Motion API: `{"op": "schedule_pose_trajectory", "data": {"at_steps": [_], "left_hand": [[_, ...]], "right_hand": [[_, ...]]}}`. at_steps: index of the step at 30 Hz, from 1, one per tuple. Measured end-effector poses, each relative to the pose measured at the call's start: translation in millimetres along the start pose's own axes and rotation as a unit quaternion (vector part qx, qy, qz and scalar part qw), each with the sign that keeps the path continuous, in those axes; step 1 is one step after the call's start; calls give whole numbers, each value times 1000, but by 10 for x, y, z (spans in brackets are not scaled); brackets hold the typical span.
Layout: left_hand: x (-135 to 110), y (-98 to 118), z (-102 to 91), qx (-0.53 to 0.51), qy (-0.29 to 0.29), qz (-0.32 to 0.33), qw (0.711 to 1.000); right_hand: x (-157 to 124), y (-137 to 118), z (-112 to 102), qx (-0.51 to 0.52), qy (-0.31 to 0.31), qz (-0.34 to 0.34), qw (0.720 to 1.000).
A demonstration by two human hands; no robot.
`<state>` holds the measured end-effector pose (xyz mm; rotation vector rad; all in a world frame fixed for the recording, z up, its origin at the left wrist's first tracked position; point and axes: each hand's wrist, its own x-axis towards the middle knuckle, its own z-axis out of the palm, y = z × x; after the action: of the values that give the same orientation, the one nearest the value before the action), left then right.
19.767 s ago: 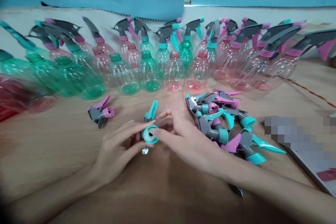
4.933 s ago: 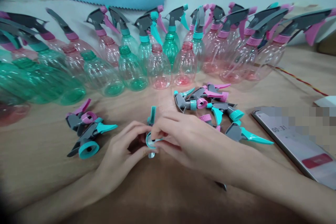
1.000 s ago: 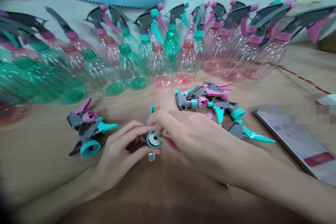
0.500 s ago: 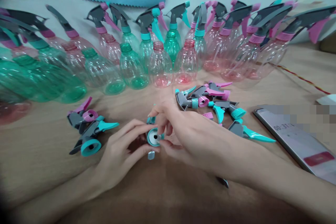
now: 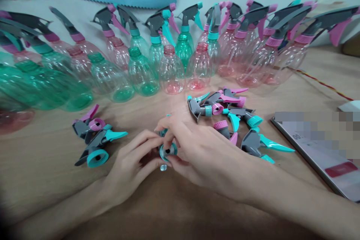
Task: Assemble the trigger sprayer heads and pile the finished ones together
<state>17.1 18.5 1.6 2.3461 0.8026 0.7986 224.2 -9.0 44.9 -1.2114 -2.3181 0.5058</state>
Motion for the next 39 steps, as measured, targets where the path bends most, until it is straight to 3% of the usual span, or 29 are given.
{"op": "schedule_pose_trajectory", "data": {"at_steps": [6,11,16,19,25,30,35,37,39], "left_hand": [[5,6,-7,1,-8,-13,1000],[17,2,-8,1,0,-22,1000],[24,-8,-20,-2,9,-14,1000],[39,0,-26,-16,8,-27,999],[70,6,-21,-36,18,-51,998],[112,2,-51,-113,-43,-103,987],[139,-15,-66,-167,-72,-128,975],[143,-25,-73,-181,-75,-136,971],[151,-32,-85,-187,-86,-152,967]], "right_hand": [[-29,7,-72,-34,-12,9,999],[-36,63,6,-63,-40,6,997],[18,60,129,-31,21,-10,999],[50,45,140,19,60,13,998],[-5,27,53,6,34,33,999],[-2,71,-49,-53,-59,-47,996],[85,126,-81,-67,-31,-188,979],[87,131,-60,-49,-25,-190,980],[69,117,-18,-35,-15,-149,988]]}}
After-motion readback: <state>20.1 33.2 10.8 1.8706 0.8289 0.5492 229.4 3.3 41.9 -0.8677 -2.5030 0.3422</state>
